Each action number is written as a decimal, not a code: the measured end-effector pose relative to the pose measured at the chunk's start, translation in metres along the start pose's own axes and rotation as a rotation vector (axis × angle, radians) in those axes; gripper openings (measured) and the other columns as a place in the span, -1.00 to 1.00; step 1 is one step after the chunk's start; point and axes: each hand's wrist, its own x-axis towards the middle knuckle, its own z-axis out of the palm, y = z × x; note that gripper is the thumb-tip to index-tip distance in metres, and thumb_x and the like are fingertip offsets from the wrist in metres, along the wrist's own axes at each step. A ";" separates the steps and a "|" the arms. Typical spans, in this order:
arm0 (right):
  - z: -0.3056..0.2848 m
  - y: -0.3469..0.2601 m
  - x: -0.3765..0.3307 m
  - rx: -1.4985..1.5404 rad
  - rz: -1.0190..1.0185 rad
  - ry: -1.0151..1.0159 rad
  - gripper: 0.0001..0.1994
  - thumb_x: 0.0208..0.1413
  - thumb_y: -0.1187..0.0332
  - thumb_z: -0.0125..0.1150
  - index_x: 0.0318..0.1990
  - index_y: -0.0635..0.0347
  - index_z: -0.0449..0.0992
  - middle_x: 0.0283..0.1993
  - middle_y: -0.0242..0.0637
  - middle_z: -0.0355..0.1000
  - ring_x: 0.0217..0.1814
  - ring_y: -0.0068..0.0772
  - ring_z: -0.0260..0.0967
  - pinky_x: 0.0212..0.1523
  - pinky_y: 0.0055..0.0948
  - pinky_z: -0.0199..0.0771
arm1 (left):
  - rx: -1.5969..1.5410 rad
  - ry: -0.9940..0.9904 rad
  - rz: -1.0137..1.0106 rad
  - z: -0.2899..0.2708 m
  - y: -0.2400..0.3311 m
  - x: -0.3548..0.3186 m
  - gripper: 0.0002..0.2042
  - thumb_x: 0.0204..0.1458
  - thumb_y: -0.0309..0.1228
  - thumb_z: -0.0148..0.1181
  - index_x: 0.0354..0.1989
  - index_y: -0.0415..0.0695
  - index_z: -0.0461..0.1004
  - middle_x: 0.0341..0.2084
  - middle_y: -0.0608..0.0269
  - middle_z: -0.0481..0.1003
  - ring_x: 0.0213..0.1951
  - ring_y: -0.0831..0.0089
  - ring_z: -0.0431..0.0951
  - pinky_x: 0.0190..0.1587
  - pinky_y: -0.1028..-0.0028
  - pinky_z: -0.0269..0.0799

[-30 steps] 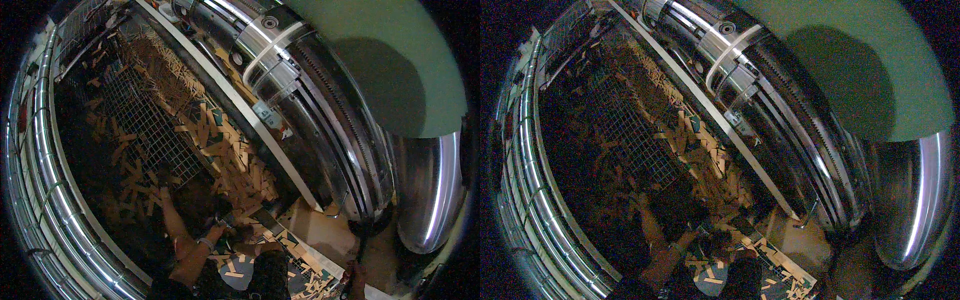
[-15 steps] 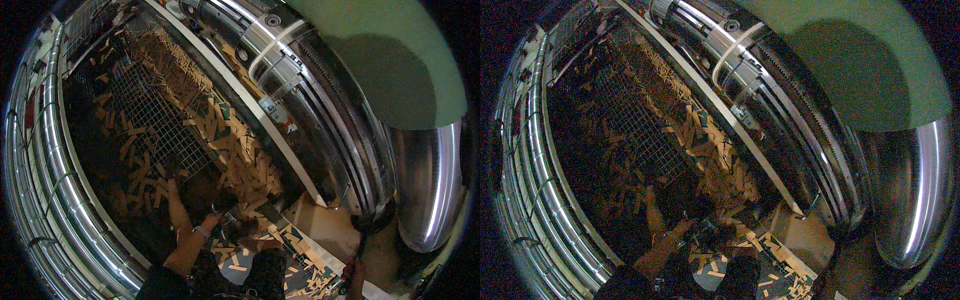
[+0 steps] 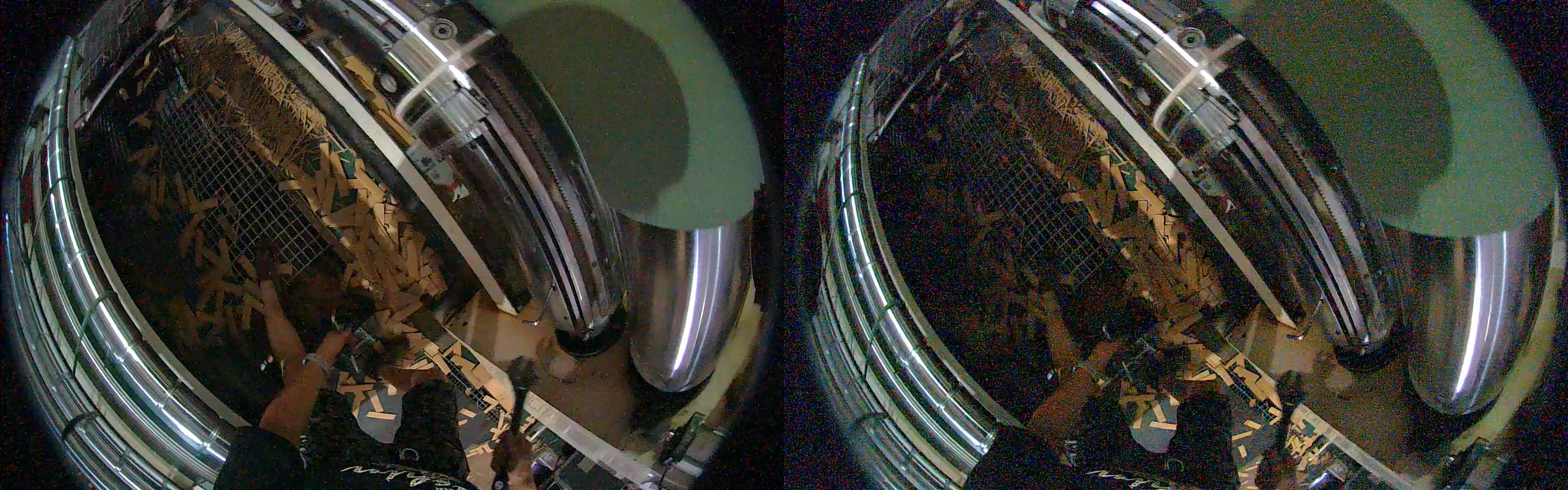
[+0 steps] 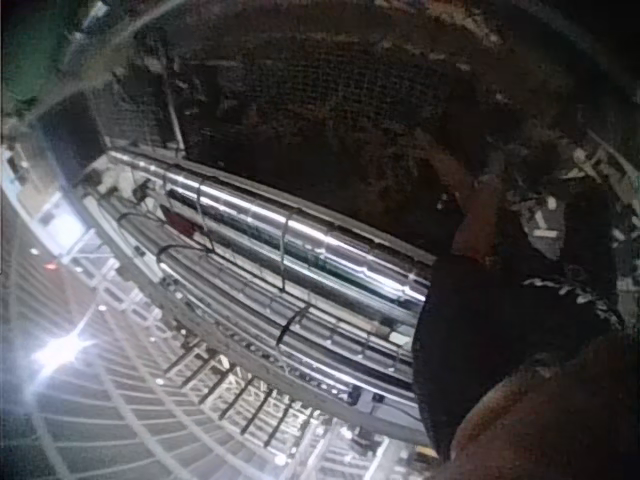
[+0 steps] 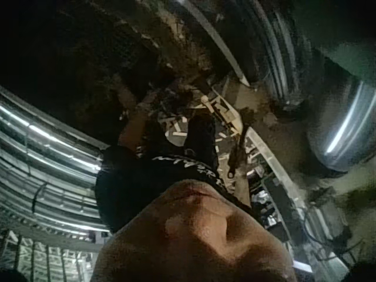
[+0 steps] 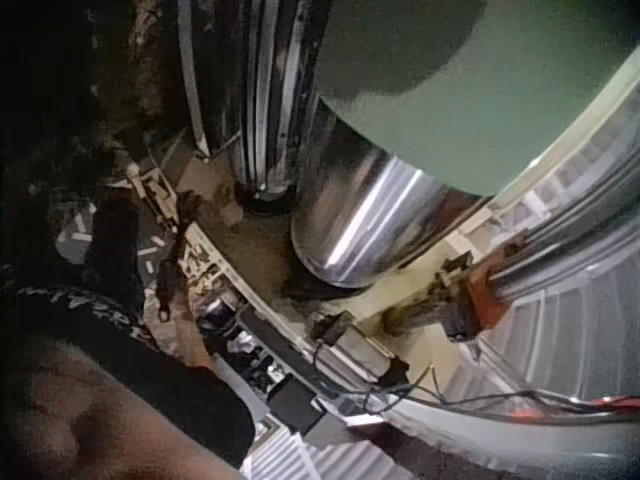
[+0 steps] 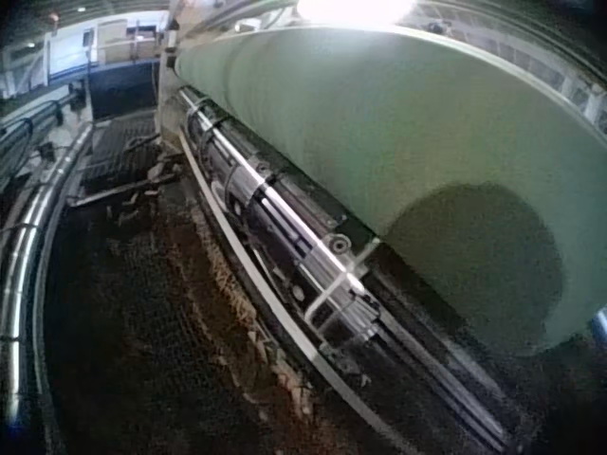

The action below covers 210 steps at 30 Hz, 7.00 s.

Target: The person uses a wrench to turn bolts on a machine cylinder and then uses a tape measure to check the positioning of machine parts along a graduated rail.

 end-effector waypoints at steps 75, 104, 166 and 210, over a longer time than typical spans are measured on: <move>0.057 0.005 0.181 -0.738 -0.737 -0.070 -0.82 0.11 0.33 -0.12 -0.24 0.26 0.27 -0.49 -0.22 0.29 -0.53 -0.34 0.25 -0.49 -0.31 0.31 | -0.517 -0.138 -0.109 -0.083 0.340 -0.268 -0.59 0.10 -0.14 -0.22 -0.38 -0.25 0.43 -0.55 0.17 0.45 -0.58 0.46 0.39 -0.51 0.53 0.32; 0.190 0.213 0.338 -1.901 0.119 -0.500 -0.84 0.12 0.28 -0.11 -0.34 0.17 0.25 -0.55 -0.42 0.20 -0.55 -0.62 0.14 -0.52 -0.56 0.17 | -0.474 0.301 -0.135 -0.273 0.329 -0.181 -0.66 0.09 -0.30 -0.12 0.02 -0.15 0.26 -0.21 0.18 0.39 -0.16 0.51 0.35 -0.07 0.43 0.22; -0.078 0.004 -0.071 0.132 -1.917 0.279 -0.78 0.12 0.31 -0.21 -0.24 0.25 0.30 -0.64 -0.39 0.21 -0.69 -0.60 0.09 -0.67 -0.60 0.11 | 0.716 -0.900 0.392 0.027 0.389 -0.325 -0.49 -0.01 -0.06 -0.03 -0.13 -0.33 0.30 -0.49 0.03 0.48 -0.59 0.40 0.44 -0.44 0.39 0.37; 0.231 0.228 0.216 -1.948 -0.730 -0.151 -0.75 0.08 0.21 -0.02 -0.32 0.23 0.43 -0.39 -0.32 0.38 -0.37 -0.53 0.29 -0.22 -0.58 0.28 | 0.517 -0.338 0.582 -0.263 0.309 -0.172 -0.62 0.08 -0.31 -0.18 0.09 -0.09 0.15 0.11 0.19 0.07 0.01 0.34 0.24 0.02 0.46 0.14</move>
